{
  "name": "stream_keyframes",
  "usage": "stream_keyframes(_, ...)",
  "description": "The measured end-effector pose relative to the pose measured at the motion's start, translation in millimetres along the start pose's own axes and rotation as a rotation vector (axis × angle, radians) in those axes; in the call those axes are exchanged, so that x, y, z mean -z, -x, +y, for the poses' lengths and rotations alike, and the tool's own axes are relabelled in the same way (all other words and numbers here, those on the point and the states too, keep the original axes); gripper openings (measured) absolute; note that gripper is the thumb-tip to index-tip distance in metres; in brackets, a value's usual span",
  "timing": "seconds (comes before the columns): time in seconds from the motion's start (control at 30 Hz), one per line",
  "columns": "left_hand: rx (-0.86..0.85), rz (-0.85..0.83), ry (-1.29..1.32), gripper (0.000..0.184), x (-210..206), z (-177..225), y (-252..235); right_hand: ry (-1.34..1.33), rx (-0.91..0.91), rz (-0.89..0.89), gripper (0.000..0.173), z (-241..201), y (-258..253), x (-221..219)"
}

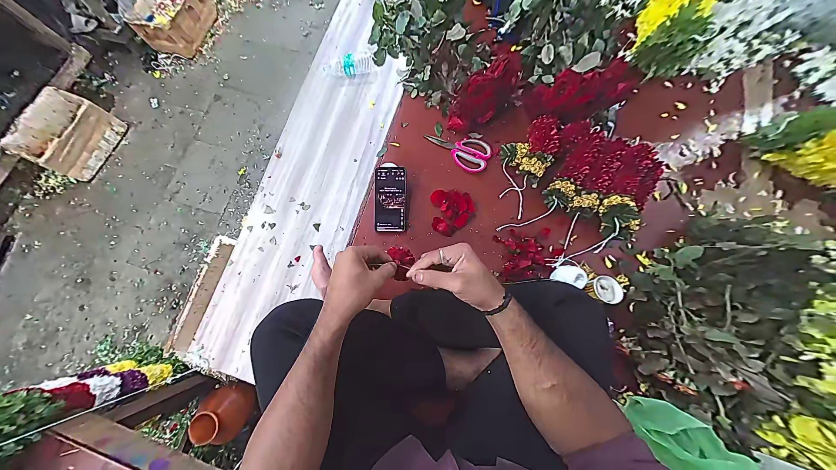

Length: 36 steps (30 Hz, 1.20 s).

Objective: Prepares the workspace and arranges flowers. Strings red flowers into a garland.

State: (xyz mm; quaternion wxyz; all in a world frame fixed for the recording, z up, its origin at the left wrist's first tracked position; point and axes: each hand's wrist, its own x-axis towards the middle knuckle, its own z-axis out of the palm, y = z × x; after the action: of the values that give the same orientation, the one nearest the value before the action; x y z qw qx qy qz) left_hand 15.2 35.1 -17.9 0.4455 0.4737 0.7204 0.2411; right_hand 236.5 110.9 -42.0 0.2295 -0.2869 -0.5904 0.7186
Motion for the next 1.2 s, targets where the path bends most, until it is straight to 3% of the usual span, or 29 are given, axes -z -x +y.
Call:
stream_keyframes(0.1,-0.023,-0.028,0.039,0.004,2,3,2,-0.079,-0.088,0.278,0.009,6,-2,5)
stream_keyframes(0.17,-0.032,-0.051,0.107,0.005,2,4,2,-0.106,-0.162,0.35,0.009,13,-2,9)
stream_keyframes(0.33,0.026,-0.042,0.231,0.014,2,-1,0,-0.061,-0.187,0.293,0.009,10,-2,11)
stream_keyframes(0.47,0.122,-0.026,0.077,0.014,4,-3,-1,0.033,-0.179,0.088,0.007,-1,4,13)
stream_keyframes(0.57,0.177,-0.059,-0.021,0.013,6,3,1,0.152,-0.301,-0.008,0.011,-6,8,30)
stream_keyframes(0.73,0.185,-0.05,-0.102,0.015,9,2,-2,0.719,-0.638,0.246,0.019,33,-40,92)
stream_keyframes(0.8,0.191,-0.064,-0.109,0.015,7,3,-2,0.942,-0.636,0.262,0.02,53,-67,95)
stream_keyframes(0.97,0.209,-0.125,-0.119,0.015,-2,3,-2,1.342,-0.535,0.078,0.024,104,-102,86)
stream_keyframes(1.07,0.216,-0.144,-0.137,0.018,-3,2,-2,1.306,-0.462,0.174,0.013,108,-99,86)
stream_keyframes(1.2,0.24,-0.176,-0.125,0.024,-4,4,-4,1.088,-0.468,0.335,0.014,75,-88,95)
